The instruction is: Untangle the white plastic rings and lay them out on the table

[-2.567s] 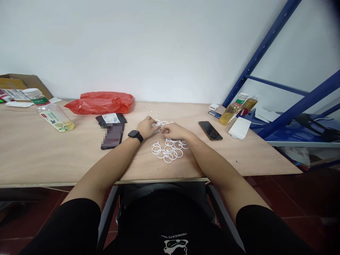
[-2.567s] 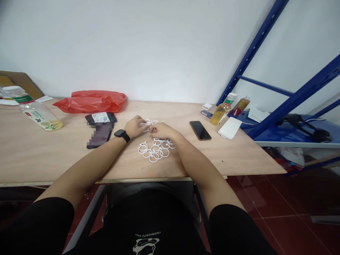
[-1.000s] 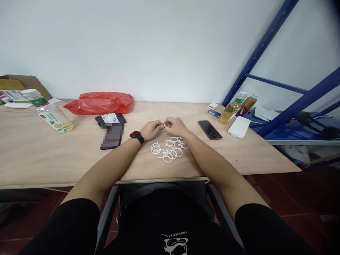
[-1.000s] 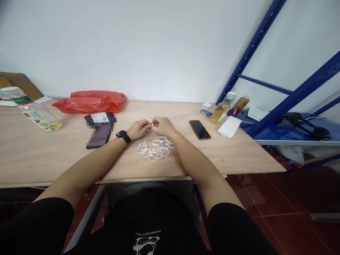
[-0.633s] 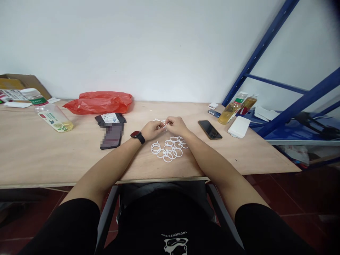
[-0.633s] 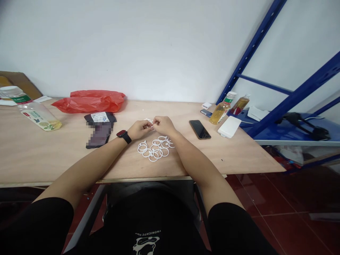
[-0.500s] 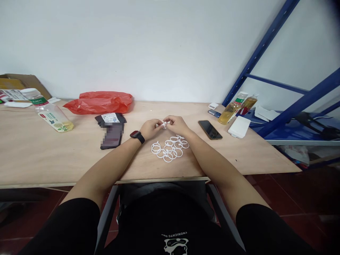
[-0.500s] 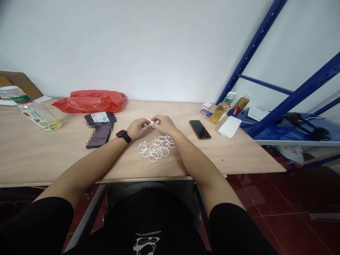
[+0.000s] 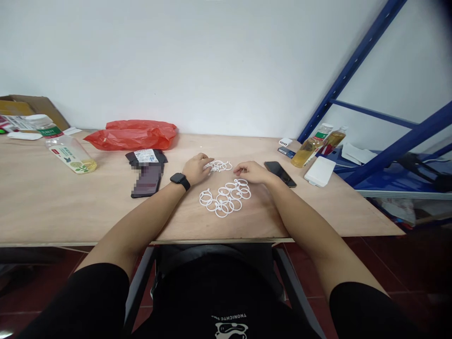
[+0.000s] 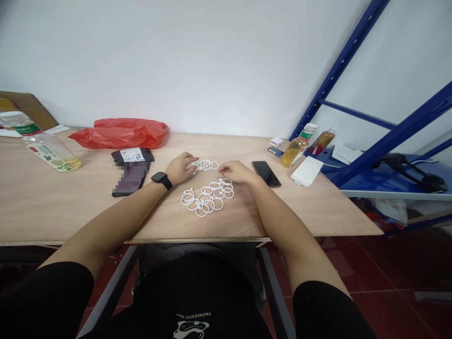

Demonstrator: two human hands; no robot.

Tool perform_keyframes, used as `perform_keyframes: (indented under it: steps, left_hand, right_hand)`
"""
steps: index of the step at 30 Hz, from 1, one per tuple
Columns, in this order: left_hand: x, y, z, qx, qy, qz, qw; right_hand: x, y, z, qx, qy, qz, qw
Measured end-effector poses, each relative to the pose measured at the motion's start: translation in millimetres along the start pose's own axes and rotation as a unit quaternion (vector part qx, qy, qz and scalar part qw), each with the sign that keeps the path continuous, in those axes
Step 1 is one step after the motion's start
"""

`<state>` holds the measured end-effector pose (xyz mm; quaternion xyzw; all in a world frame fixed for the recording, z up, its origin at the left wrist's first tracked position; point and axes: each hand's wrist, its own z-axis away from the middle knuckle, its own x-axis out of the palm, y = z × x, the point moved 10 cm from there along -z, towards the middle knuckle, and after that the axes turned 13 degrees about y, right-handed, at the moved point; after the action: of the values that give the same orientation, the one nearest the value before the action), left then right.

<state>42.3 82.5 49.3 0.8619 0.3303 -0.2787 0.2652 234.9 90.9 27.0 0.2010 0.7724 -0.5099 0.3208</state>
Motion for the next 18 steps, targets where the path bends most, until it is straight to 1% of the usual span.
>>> perform_keyframes:
  steps: [3, 5, 7, 8, 10, 12, 14, 16, 18]
  left_hand:
    - [-7.1, 10, -2, 0.019, 0.018, 0.015, 1.000]
    - [-12.3, 13, -4, 0.020, 0.026, 0.028, 0.999]
    - [-15.5, 14, -7, 0.013, 0.022, 0.039, 0.999]
    - [-16.1, 14, -8, 0.008, 0.015, 0.045, 0.999]
    - [-15.1, 16, -11, -0.009, -0.006, 0.061, 0.998]
    - [-12.0, 20, -12, -0.032, -0.030, 0.084, 0.996]
    - [-7.1, 27, -12, -0.057, -0.054, 0.110, 0.991]
    - [-2.8, 40, -10, -0.054, -0.077, 0.144, 0.985]
    - [-3.0, 51, -9, -0.039, -0.081, 0.166, 0.982]
  right_hand:
    - [6, 8, 7, 0.018, -0.041, -0.028, 0.999]
    - [11, 8, 9, 0.023, -0.067, -0.021, 0.997]
    - [13, 4, 9, 0.008, -0.074, 0.007, 0.997]
    - [13, 0, 9, -0.004, -0.068, 0.026, 0.997]
    - [8, -8, 7, -0.028, -0.028, 0.060, 0.997]
    - [-2, -19, 5, -0.044, 0.042, 0.077, 0.995]
    - [-12, -32, 5, -0.050, 0.126, 0.072, 0.988]
    - [-15, -50, 6, -0.073, 0.181, 0.066, 0.979]
    - [-14, -69, 7, -0.110, 0.219, 0.068, 0.967]
